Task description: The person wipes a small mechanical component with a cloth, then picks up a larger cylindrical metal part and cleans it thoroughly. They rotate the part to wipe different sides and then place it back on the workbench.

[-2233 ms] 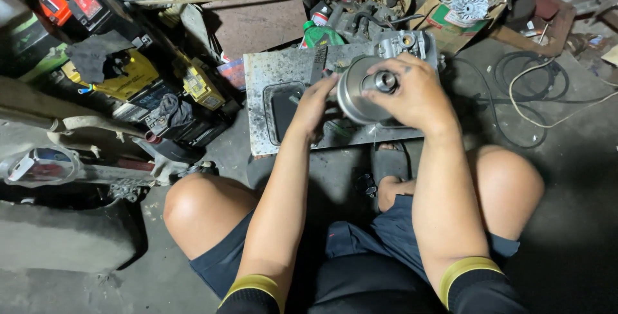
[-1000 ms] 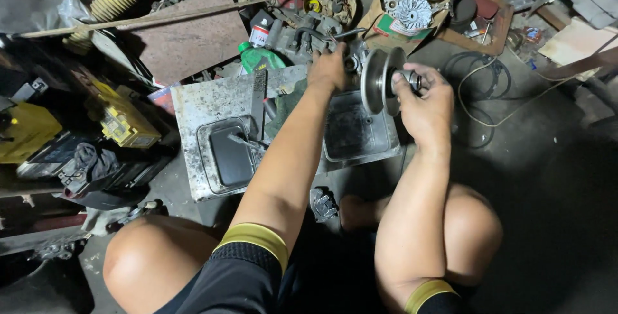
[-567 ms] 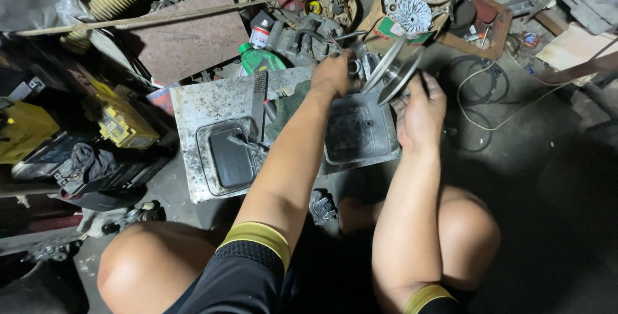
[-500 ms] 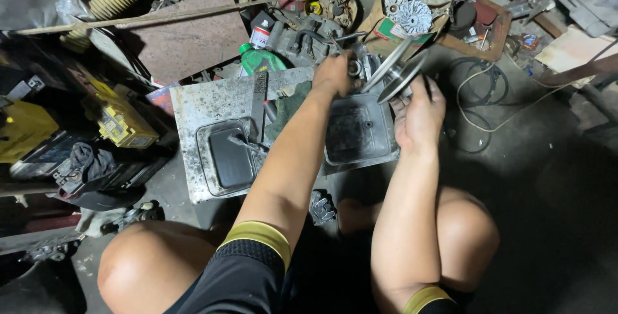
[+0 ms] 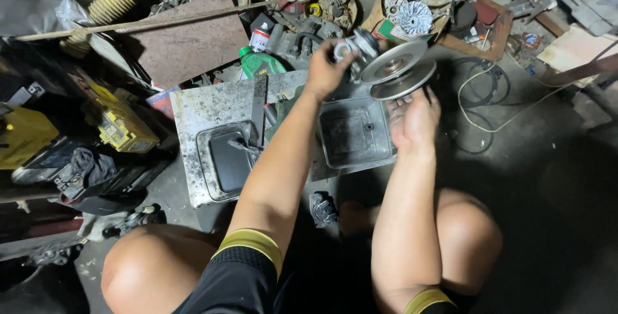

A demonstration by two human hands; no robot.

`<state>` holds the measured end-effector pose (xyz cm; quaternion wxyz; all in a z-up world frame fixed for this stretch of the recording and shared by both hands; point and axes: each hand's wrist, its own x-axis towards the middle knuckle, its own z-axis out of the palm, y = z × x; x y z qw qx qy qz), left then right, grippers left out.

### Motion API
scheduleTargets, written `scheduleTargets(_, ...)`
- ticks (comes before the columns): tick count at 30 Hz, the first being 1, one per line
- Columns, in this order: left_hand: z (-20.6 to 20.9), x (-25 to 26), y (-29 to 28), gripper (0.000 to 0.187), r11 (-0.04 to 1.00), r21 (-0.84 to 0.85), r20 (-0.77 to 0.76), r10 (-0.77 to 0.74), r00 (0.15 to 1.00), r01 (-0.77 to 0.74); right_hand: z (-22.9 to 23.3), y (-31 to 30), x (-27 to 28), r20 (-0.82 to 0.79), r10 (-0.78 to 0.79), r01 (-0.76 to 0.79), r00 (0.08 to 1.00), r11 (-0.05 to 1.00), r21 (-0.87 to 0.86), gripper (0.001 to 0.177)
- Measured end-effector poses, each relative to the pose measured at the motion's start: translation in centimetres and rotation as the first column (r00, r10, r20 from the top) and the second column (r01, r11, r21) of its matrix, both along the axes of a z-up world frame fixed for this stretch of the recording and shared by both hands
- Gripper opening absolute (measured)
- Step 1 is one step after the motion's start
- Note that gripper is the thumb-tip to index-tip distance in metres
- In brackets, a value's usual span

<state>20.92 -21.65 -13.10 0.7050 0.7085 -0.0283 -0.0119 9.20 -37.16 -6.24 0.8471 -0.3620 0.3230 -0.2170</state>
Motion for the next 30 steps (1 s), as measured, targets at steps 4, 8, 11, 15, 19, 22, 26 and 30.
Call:
scheduleTargets(4,0.3,1.3,2.6,0.041,0.983,-0.136,0.101,0.138,0.985,-0.124,3.1,0.9,-1.1,0.163,0.216,-0.223,0.963,0.974,0.026,0.029)
scheduleTargets(8,1.8,1.6,6.5,0.035,0.951,-0.135,0.182,0.3,0.937,-0.278,2.6,0.9,0.5,-0.048,0.323,-0.32,0.945,0.886,-0.335,0.028)
scheduleTargets(11,3.3,0.3,9.4,0.031,0.948,-0.164,0.172,0.301,0.938,-0.274,1.3,0.9,2.4,-0.225,0.331,-0.4,0.916,0.746,-0.532,0.031)
scheduleTargets(15,4.5,-1.4,11.9,0.032,0.949,-0.196,0.108,0.269,0.957,-0.245,-0.4,0.8,4.9,-0.343,0.452,-0.565,0.823,0.599,-0.567,0.029)
scheduleTargets(19,2.3,-2.2,13.0,0.032,0.919,-0.196,0.057,0.358,0.932,-0.341,-7.2,-0.4,7.8,-0.308,0.483,-0.564,0.82,0.588,-0.58,0.036)
scheduleTargets(22,1.5,-3.0,14.0,0.031,0.931,-0.148,0.073,0.348,0.935,-0.335,-9.9,-1.4,9.3,-0.372,0.566,-0.667,0.736,0.51,-0.543,0.031)
scheduleTargets(26,1.2,-4.3,14.3,0.031,0.939,-0.153,0.05,0.317,0.947,-0.307,-10.6,-1.5,10.1,-0.398,0.625,-0.726,0.672,0.448,-0.522,0.04)
scheduleTargets(30,0.7,-5.0,14.6,0.032,0.944,-0.139,0.037,0.306,0.951,-0.298,-10.9,-1.3,10.7,-0.417,0.659,-0.767,0.625,0.423,-0.482,0.043)
